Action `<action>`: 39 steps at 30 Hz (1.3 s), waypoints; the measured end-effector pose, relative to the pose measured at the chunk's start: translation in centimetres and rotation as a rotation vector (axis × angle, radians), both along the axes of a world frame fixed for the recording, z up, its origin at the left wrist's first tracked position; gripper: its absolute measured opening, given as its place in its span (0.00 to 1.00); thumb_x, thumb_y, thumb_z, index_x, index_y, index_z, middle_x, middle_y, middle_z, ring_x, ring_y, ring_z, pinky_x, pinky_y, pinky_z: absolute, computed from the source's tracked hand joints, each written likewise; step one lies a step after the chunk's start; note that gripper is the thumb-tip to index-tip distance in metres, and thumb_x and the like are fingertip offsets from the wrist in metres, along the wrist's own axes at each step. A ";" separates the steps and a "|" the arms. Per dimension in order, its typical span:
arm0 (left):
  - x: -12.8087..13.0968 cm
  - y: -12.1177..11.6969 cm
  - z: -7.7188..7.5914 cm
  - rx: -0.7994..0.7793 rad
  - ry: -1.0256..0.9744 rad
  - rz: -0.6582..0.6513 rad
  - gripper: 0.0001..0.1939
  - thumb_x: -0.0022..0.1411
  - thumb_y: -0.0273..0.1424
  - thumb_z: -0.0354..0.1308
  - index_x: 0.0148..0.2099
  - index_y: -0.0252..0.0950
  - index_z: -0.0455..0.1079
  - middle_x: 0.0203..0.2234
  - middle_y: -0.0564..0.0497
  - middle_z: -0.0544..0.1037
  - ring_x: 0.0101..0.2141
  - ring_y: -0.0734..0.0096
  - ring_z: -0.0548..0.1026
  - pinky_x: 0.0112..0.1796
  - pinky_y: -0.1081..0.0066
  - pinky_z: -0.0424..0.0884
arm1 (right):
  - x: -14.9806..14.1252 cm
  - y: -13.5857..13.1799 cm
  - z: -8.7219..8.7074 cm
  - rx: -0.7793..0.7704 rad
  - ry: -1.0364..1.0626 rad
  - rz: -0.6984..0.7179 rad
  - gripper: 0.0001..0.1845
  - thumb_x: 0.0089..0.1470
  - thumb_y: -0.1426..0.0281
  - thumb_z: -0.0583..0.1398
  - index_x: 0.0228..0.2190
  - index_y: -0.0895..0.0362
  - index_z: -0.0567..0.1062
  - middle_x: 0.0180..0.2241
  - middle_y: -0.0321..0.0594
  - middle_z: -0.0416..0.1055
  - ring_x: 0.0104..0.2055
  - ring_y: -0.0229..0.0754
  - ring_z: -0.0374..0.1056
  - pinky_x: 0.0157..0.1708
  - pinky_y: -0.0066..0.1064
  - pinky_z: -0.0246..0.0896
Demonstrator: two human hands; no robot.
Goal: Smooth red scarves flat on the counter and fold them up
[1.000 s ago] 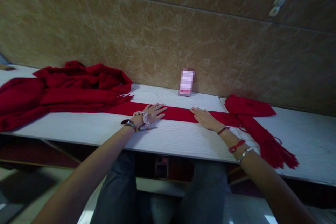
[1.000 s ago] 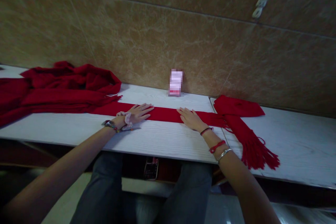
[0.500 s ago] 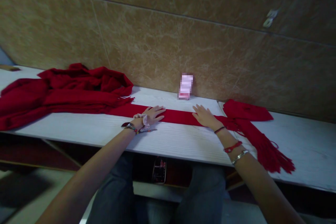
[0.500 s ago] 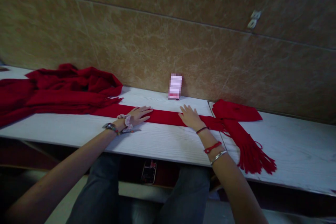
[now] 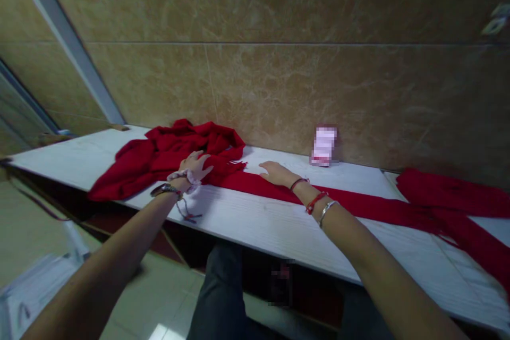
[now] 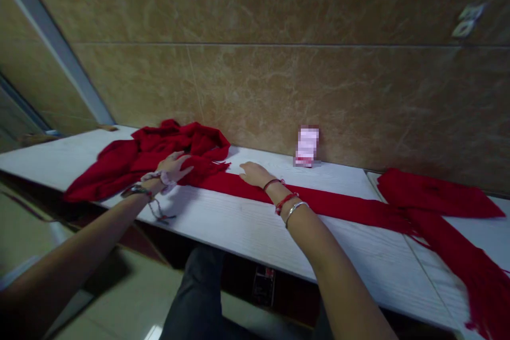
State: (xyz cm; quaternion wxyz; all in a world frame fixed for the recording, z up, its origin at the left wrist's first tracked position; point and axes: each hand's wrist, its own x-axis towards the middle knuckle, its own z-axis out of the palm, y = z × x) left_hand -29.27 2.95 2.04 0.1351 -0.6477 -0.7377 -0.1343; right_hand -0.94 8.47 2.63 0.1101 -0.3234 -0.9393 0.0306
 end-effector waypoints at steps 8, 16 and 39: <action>-3.3 -1.1 -0.9 -0.212 0.047 -0.033 0.28 0.60 0.39 0.47 0.59 0.31 0.55 0.56 0.42 0.58 0.55 0.60 0.57 0.53 0.66 0.57 | -11.9 -0.8 -1.6 0.125 0.069 0.167 0.28 0.50 0.68 0.56 0.52 0.65 0.60 0.55 0.54 0.57 0.56 0.49 0.52 0.52 0.44 0.50; -3.7 -1.6 -2.3 -0.202 0.084 -0.032 0.25 0.63 0.35 0.41 0.61 0.34 0.51 0.58 0.45 0.55 0.57 0.62 0.54 0.53 0.61 0.54 | -15.0 -0.1 -2.3 0.242 0.053 0.239 0.18 0.54 0.79 0.47 0.46 0.64 0.66 0.46 0.51 0.68 0.49 0.43 0.63 0.48 0.37 0.54; 3.6 -1.3 2.0 -0.101 0.249 -0.344 0.20 0.57 0.24 0.42 0.50 0.33 0.65 0.47 0.44 0.70 0.44 0.63 0.69 0.45 0.64 0.64 | 8.9 1.1 4.4 0.697 0.130 0.301 0.10 0.54 0.75 0.52 0.35 0.60 0.73 0.33 0.46 0.74 0.35 0.42 0.68 0.35 0.33 0.61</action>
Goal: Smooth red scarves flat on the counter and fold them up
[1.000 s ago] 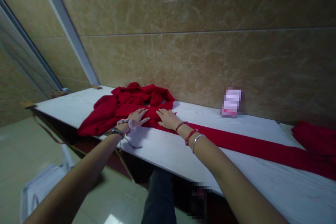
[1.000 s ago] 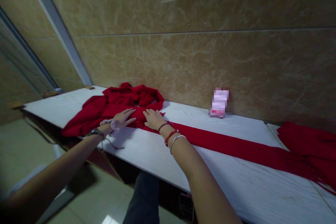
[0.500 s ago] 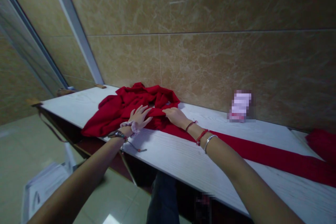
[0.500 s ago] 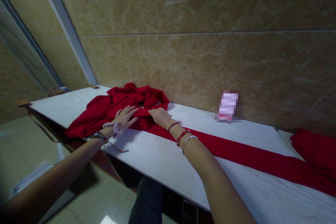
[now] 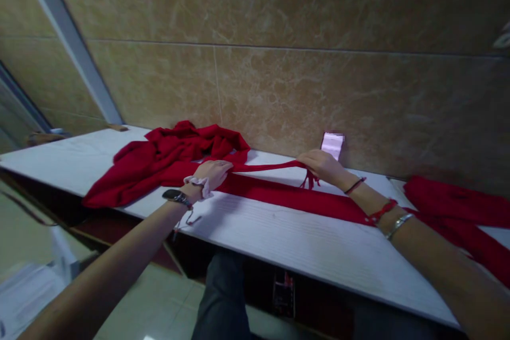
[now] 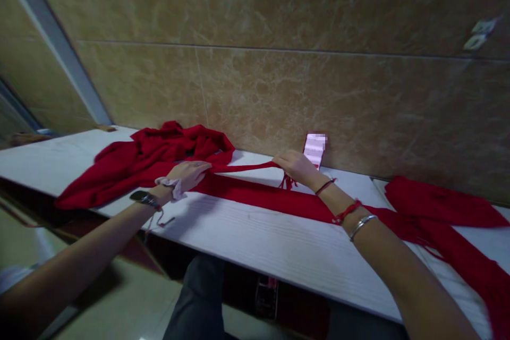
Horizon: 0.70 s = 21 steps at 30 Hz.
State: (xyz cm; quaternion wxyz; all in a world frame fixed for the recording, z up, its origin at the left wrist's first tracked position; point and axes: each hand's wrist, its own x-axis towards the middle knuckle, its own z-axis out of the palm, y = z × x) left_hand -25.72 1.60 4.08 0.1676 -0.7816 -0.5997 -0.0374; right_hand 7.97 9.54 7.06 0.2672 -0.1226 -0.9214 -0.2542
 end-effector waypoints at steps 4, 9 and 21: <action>3.1 1.8 -0.8 -0.006 0.021 -0.064 0.20 0.56 0.22 0.42 0.50 0.30 0.65 0.47 0.43 0.69 0.46 0.63 0.68 0.47 0.65 0.63 | 9.5 -1.2 1.7 0.019 -0.025 -0.215 0.12 0.54 0.76 0.51 0.33 0.59 0.74 0.33 0.46 0.74 0.36 0.43 0.68 0.37 0.35 0.61; 6.5 3.5 -2.3 -0.034 0.032 -0.120 0.23 0.55 0.24 0.45 0.54 0.32 0.63 0.52 0.44 0.64 0.52 0.60 0.62 0.51 0.63 0.57 | 19.6 -3.9 0.6 -0.065 -0.013 -0.519 0.13 0.54 0.74 0.50 0.35 0.58 0.74 0.35 0.47 0.74 0.38 0.44 0.68 0.42 0.37 0.61; 1.5 2.9 -5.0 -0.098 0.052 0.037 0.27 0.59 0.28 0.46 0.61 0.35 0.51 0.58 0.45 0.55 0.56 0.60 0.54 0.51 0.57 0.56 | 19.6 -7.0 -9.0 -0.413 -0.117 -0.664 0.22 0.45 0.84 0.49 0.43 0.66 0.69 0.45 0.52 0.69 0.47 0.44 0.65 0.47 0.36 0.60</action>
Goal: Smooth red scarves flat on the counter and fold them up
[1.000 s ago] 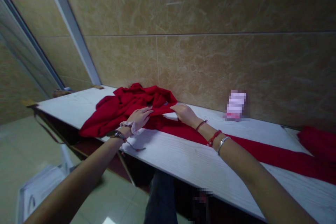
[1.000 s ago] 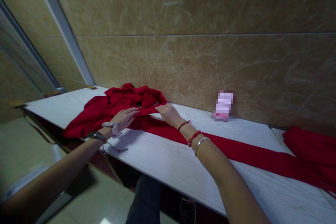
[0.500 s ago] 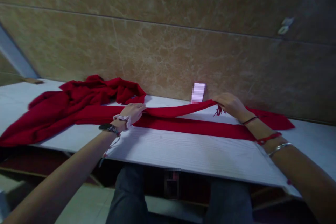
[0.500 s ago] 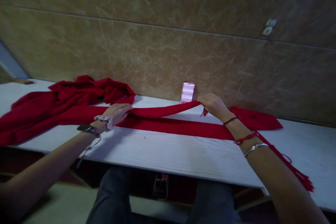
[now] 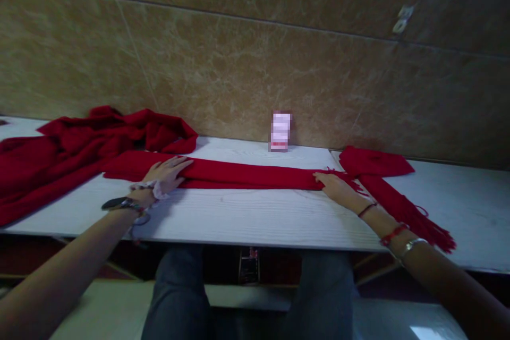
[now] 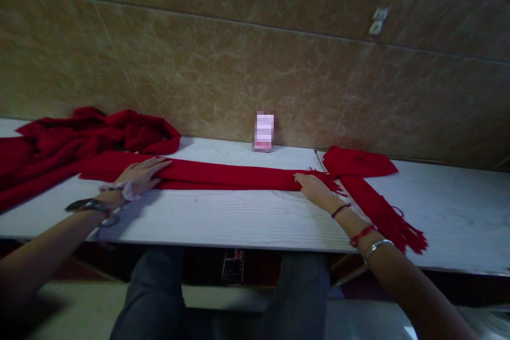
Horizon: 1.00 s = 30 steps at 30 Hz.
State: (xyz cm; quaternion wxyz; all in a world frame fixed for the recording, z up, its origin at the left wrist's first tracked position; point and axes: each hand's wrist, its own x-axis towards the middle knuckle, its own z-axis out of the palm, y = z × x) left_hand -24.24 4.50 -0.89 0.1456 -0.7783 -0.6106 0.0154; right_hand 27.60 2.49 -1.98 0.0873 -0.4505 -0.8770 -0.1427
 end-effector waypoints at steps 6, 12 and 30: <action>-5.1 -1.9 0.6 0.069 -0.004 0.190 0.25 0.59 0.27 0.45 0.59 0.37 0.54 0.58 0.44 0.55 0.55 0.55 0.56 0.48 0.52 0.57 | -5.7 -0.2 1.0 -0.079 -0.008 0.070 0.18 0.50 0.82 0.49 0.42 0.63 0.70 0.43 0.50 0.71 0.45 0.44 0.67 0.45 0.35 0.60; -3.9 -2.8 2.2 0.119 0.099 0.113 0.28 0.54 0.23 0.48 0.58 0.35 0.57 0.59 0.41 0.51 0.57 0.50 0.49 0.50 0.51 0.53 | -8.5 0.5 2.7 -0.029 -0.024 0.167 0.16 0.52 0.80 0.50 0.41 0.59 0.71 0.40 0.45 0.73 0.40 0.43 0.69 0.41 0.34 0.63; -0.5 -3.2 0.1 -0.004 0.091 0.064 0.25 0.61 0.29 0.42 0.61 0.37 0.51 0.59 0.47 0.51 0.59 0.56 0.47 0.52 0.52 0.49 | -1.9 0.1 0.6 0.081 -0.048 0.237 0.20 0.53 0.80 0.50 0.46 0.58 0.70 0.47 0.46 0.69 0.48 0.42 0.65 0.46 0.38 0.62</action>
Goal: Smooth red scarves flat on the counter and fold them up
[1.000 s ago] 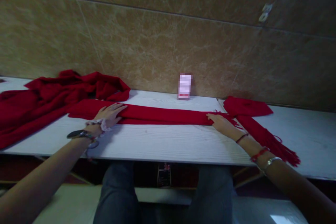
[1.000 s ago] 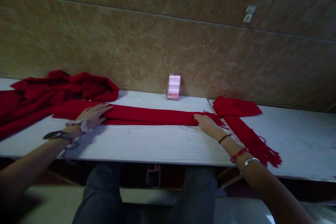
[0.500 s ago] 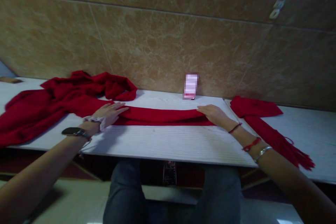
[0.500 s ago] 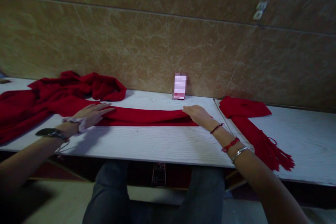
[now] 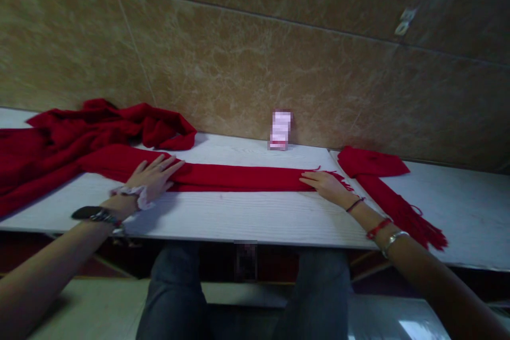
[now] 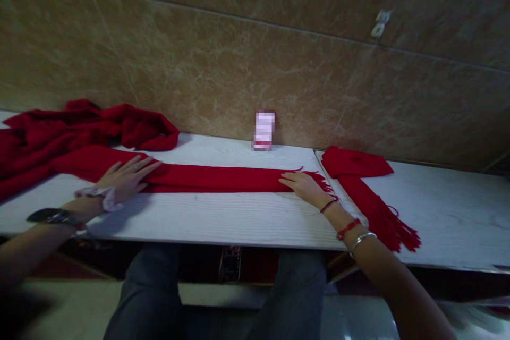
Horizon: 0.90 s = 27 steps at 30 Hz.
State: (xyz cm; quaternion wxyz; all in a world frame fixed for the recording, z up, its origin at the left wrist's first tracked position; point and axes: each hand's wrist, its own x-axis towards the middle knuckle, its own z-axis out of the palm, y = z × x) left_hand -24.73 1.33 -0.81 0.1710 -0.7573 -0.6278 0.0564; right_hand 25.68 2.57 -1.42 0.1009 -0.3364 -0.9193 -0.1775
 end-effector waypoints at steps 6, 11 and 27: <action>-3.6 -0.1 0.0 0.058 -0.054 0.162 0.25 0.66 0.36 0.33 0.63 0.38 0.42 0.60 0.48 0.48 0.57 0.52 0.49 0.50 0.49 0.53 | 2.0 0.6 3.4 0.109 0.063 -0.005 0.23 0.53 0.82 0.46 0.46 0.58 0.70 0.47 0.47 0.69 0.47 0.42 0.65 0.47 0.37 0.60; -3.1 -0.6 0.7 0.111 -0.024 0.164 0.24 0.65 0.34 0.35 0.63 0.40 0.45 0.60 0.47 0.49 0.57 0.49 0.49 0.49 0.46 0.52 | 3.6 -1.4 1.9 0.074 0.076 -0.033 0.22 0.52 0.82 0.47 0.46 0.59 0.71 0.47 0.47 0.69 0.48 0.42 0.64 0.48 0.38 0.60; 5.4 1.6 0.8 -0.025 -0.193 -0.333 0.28 0.58 0.21 0.33 0.60 0.35 0.55 0.54 0.49 0.62 0.54 0.69 0.61 0.52 0.67 0.58 | 2.6 -1.8 0.8 0.077 0.097 -0.063 0.20 0.55 0.79 0.47 0.47 0.58 0.69 0.48 0.47 0.68 0.49 0.43 0.64 0.47 0.39 0.61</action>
